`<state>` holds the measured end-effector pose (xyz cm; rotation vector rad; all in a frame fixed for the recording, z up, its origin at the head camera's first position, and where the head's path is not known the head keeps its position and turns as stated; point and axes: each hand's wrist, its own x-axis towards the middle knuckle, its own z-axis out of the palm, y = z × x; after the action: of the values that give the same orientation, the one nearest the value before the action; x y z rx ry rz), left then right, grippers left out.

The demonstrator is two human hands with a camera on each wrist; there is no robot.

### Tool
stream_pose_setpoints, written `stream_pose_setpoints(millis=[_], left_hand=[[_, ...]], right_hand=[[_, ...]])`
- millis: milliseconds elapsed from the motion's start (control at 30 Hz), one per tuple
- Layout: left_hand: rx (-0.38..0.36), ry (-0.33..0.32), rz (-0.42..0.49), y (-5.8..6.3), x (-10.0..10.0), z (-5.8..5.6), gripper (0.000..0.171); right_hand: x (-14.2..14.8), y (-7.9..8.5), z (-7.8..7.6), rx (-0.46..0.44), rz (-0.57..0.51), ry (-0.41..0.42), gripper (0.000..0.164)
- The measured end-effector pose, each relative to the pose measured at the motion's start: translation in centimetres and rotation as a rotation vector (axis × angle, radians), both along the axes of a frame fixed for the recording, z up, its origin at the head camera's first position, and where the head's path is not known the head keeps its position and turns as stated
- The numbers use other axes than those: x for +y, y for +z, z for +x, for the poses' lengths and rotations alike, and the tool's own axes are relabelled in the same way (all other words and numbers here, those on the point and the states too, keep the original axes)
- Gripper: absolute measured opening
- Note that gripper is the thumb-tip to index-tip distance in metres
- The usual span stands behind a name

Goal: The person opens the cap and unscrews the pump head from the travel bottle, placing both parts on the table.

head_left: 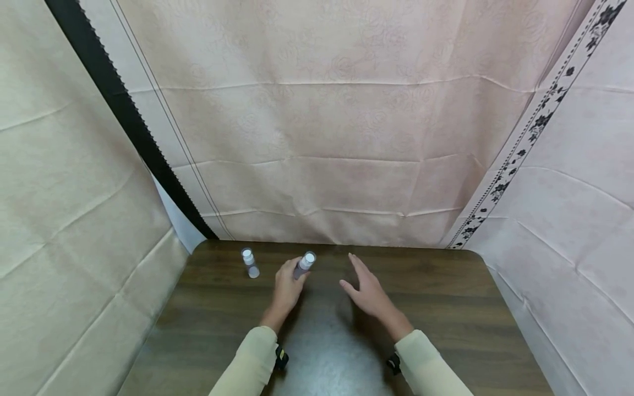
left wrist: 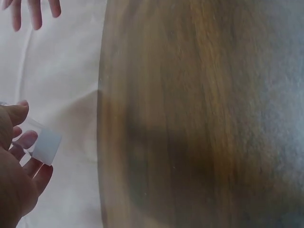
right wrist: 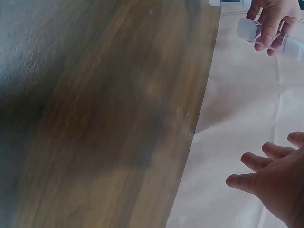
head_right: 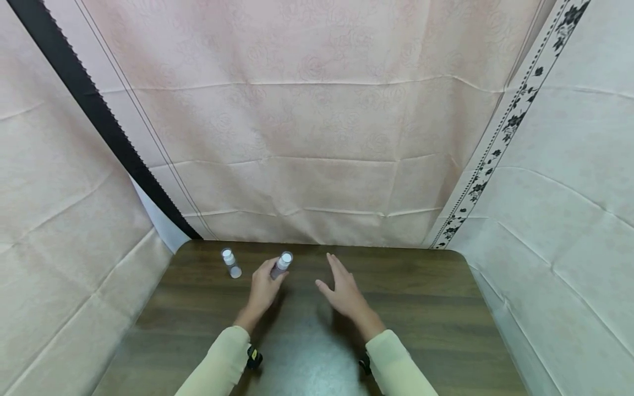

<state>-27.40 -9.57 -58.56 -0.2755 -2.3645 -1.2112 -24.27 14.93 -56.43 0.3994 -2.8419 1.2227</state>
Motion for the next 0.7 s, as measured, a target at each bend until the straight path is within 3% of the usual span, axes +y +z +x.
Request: stream_pose_setpoints(millis=[267,500,700], left_hand=[[-0.011,-0.05,-0.132,0.9,1.3,0.9,0.043],[0.094,-0.063,-0.359,1.8,2.1,1.6,0.05],[0.114,-0.056,-0.534,2.3,2.8,2.0,0.052]], right_hand=[[1.4,0.6,0.1,0.013,-0.022,0.026,0.081],[2.2,1.1,0.2,0.026,0.0,0.06,0.083],[2.4,1.5,0.3,0.028,-0.014,0.072,0.086]])
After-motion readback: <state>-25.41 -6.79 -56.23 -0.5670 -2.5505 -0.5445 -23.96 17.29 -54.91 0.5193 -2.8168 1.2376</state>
